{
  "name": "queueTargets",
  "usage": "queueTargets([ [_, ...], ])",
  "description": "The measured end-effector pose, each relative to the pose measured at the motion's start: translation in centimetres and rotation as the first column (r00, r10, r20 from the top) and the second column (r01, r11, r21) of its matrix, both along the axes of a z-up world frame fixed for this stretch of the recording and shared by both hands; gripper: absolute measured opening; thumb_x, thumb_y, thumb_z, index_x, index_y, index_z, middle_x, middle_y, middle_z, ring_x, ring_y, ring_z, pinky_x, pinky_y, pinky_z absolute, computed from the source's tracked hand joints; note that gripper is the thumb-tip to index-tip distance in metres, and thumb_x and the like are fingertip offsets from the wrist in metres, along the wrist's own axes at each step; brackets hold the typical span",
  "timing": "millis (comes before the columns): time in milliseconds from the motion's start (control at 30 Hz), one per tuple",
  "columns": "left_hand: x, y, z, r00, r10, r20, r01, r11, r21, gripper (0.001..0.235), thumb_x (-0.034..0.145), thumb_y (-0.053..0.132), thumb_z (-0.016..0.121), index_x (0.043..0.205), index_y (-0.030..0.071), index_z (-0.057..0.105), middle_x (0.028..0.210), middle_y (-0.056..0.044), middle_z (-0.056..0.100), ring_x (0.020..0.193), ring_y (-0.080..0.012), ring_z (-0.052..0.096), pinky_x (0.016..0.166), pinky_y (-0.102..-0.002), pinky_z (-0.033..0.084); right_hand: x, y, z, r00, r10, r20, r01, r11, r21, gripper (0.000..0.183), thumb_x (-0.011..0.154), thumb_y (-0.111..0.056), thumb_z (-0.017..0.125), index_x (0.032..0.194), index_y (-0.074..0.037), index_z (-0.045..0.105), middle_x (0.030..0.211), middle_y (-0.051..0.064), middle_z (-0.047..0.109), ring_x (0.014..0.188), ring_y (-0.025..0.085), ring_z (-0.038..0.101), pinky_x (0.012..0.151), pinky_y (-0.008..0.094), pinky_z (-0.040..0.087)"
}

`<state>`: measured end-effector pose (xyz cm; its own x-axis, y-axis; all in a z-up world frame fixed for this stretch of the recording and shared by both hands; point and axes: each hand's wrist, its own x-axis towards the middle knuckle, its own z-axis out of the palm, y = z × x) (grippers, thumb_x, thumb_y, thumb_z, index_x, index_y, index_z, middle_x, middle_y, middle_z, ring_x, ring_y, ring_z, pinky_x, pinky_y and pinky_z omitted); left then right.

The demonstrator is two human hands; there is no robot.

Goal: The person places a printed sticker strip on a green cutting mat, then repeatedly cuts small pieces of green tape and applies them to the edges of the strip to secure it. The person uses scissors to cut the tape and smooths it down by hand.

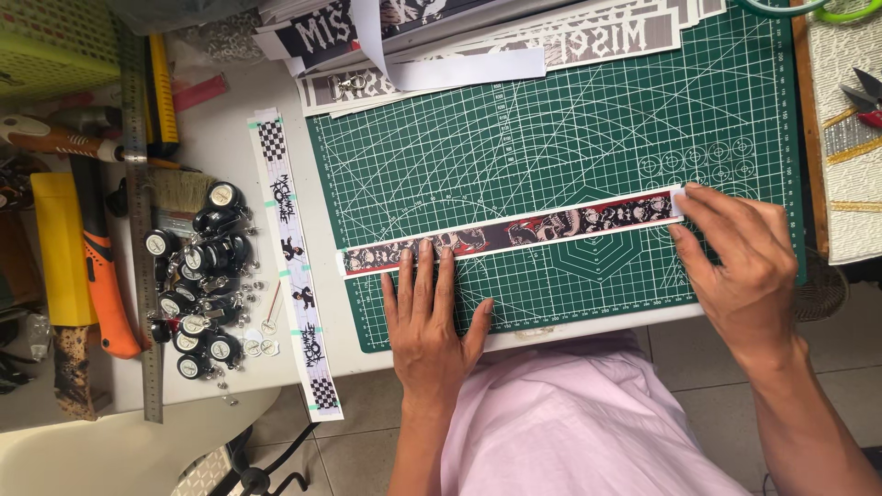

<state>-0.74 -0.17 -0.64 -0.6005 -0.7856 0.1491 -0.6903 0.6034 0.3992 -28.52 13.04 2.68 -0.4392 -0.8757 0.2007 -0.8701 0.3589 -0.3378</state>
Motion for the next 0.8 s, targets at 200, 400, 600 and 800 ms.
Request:
queueTargets([
  [200, -0.2, 0.0, 0.3, 1.0, 0.003, -0.003, -0.003, 1.0, 0.008, 0.07, 0.093, 0.05, 0.07, 0.145, 0.006, 0.057, 0.153, -0.015, 0.054, 0.147, -0.0336, 0.044, 0.125, -0.055, 0.027, -1.0, -1.0, 1.1, 0.999, 0.021, 0.044, -0.025, 0.996, 0.08, 0.042, 0.088, -0.007, 0.079, 0.129, 0.001, 0.071, 0.118, 0.014, 0.062, 0.102, 0.03, 0.059, 0.088, 0.038, 0.054],
  [400, 0.0, -0.1, 0.7, 1.0, -0.006, 0.002, 0.005, 0.999, 0.037, 0.071, 0.094, 0.049, 0.069, 0.147, 0.004, 0.054, 0.154, -0.017, 0.052, 0.148, -0.0358, 0.043, 0.126, -0.056, 0.026, -1.5, -0.2, 0.6, 0.998, 0.04, 0.049, -0.044, 0.995, 0.085, 0.032, 0.096, -0.011, 0.078, 0.127, -0.005, 0.073, 0.124, 0.01, 0.063, 0.107, 0.026, 0.059, 0.092, 0.036, 0.054],
  [600, 0.0, 0.0, 0.3, 1.0, -0.003, 0.01, 0.002, 0.999, 0.032, 0.073, 0.093, 0.053, 0.07, 0.147, 0.006, 0.056, 0.154, -0.015, 0.052, 0.148, -0.035, 0.043, 0.126, -0.056, 0.026, -1.9, 0.9, -0.8, 0.999, 0.033, 0.015, -0.034, 0.992, 0.118, 0.028, 0.1, -0.016, 0.08, 0.126, -0.008, 0.074, 0.124, 0.006, 0.065, 0.107, 0.022, 0.061, 0.092, 0.032, 0.055],
  [800, 0.2, 0.2, -0.2, 1.0, 0.001, 0.02, -0.001, 1.0, 0.008, 0.072, 0.093, 0.053, 0.069, 0.147, 0.007, 0.056, 0.154, -0.015, 0.053, 0.148, -0.034, 0.043, 0.126, -0.055, 0.027, -2.0, 1.1, -0.9, 0.999, 0.029, 0.013, -0.03, 0.994, 0.106, 0.026, 0.1, -0.016, 0.08, 0.125, -0.009, 0.075, 0.122, 0.006, 0.065, 0.108, 0.021, 0.063, 0.095, 0.033, 0.055],
])
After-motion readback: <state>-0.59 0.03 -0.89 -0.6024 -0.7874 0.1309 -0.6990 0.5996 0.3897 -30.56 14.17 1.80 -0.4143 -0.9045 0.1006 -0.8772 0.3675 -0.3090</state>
